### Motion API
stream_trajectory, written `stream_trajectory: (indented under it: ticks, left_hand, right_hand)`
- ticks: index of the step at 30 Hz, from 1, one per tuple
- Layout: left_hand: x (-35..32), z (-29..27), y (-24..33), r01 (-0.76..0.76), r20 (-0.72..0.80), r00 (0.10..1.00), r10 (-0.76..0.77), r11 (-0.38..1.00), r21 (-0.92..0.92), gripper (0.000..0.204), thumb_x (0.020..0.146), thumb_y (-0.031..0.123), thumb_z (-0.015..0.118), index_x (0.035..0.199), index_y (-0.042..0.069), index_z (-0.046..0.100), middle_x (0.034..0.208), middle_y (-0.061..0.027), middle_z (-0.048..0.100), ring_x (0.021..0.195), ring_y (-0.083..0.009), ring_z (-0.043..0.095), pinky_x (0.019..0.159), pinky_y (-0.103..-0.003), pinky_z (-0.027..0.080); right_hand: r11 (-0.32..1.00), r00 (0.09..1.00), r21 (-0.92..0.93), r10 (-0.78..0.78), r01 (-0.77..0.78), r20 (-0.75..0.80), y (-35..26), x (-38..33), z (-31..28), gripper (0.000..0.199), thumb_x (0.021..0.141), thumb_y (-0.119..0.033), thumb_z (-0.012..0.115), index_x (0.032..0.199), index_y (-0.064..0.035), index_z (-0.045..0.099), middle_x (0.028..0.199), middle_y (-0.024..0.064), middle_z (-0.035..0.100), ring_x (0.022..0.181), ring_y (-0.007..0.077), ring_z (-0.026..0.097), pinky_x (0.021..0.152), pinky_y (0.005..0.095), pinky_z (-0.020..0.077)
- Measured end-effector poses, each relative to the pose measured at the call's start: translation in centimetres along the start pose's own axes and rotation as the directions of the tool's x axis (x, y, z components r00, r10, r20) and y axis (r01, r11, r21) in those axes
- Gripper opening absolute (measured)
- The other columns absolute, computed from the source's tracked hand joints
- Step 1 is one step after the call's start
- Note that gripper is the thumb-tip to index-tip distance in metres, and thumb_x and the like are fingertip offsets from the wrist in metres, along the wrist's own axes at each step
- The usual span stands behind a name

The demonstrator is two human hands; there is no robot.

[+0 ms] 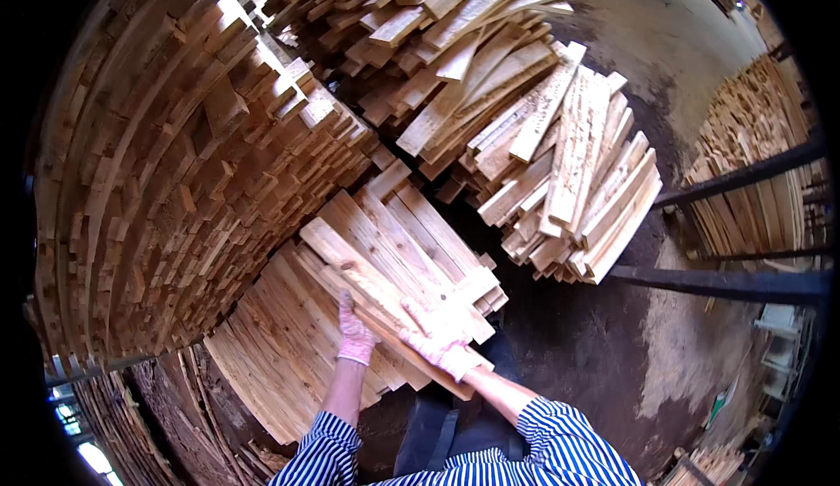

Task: The person repeatedly lifts bundles of wooden planks from a lower pile and stacks them onto a higher pile. They wear pink gloves and a striped shirt while working in a lumber yard environment.

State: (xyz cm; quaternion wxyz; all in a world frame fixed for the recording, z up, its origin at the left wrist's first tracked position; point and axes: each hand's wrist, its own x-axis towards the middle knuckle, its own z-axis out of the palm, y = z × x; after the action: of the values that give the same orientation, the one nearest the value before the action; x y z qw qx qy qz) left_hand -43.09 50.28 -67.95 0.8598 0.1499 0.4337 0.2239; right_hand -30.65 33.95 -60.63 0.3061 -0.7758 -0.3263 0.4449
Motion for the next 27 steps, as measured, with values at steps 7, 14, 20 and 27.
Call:
stream_trajectory:
  ticks: [7,14,20,27]
  left_hand:
    - [4.7,0.3,-0.5,0.065,0.09,0.993,-0.072,0.995,0.079,0.086,0.08,0.068,0.069,0.137,0.007,0.049,0.119,-0.0185,0.064,0.098,-0.035,0.066,0.085,-0.053,0.057]
    - [6.4,0.5,-1.2,0.091,-0.094,0.992,-0.081,0.99,0.104,0.093,0.078,0.085,0.053,0.13,0.008,0.053,0.11,-0.0163,0.065,0.093,-0.0343,0.065,0.083,-0.053,0.056]
    - [7.4,4.3,-1.8,0.052,-0.039,0.998,-0.05,0.998,0.044,0.101,0.074,0.095,0.038,0.117,0.005,0.056,0.104,-0.017,0.066,0.092,-0.036,0.066,0.08,-0.052,0.056]
    - [6.1,7.2,-5.3,0.061,-0.087,0.995,-0.046,0.981,0.185,0.088,0.09,0.077,0.045,0.144,0.006,0.047,0.132,-0.0159,0.062,0.125,-0.0298,0.056,0.106,-0.046,0.047]
  right_hand:
    - [0.996,0.975,-0.041,0.063,-0.073,-0.213,4.8,11.1,-3.3,0.063,0.09,-0.039,0.067,0.148,-0.0226,0.048,0.138,0.0236,0.051,0.125,0.0401,0.053,0.108,0.0404,0.0425]
    - [0.974,0.977,-0.209,-0.126,0.089,-0.17,8.2,12.9,0.2,0.064,0.095,-0.045,0.057,0.152,-0.0177,0.04,0.152,0.0292,0.037,0.137,0.046,0.041,0.115,0.0451,0.034]
    - [0.999,0.989,0.036,-0.027,0.022,0.149,1.7,4.9,-1.9,0.091,0.088,-0.067,0.057,0.159,-0.019,0.026,0.156,0.0323,0.028,0.146,0.0437,0.028,0.119,0.0473,0.026]
    - [0.992,1.0,0.129,-0.005,0.004,0.008,3.2,7.9,-3.4,0.087,0.086,-0.057,0.067,0.158,-0.0293,0.027,0.156,0.0188,0.039,0.145,0.0369,0.035,0.119,0.0396,0.0318]
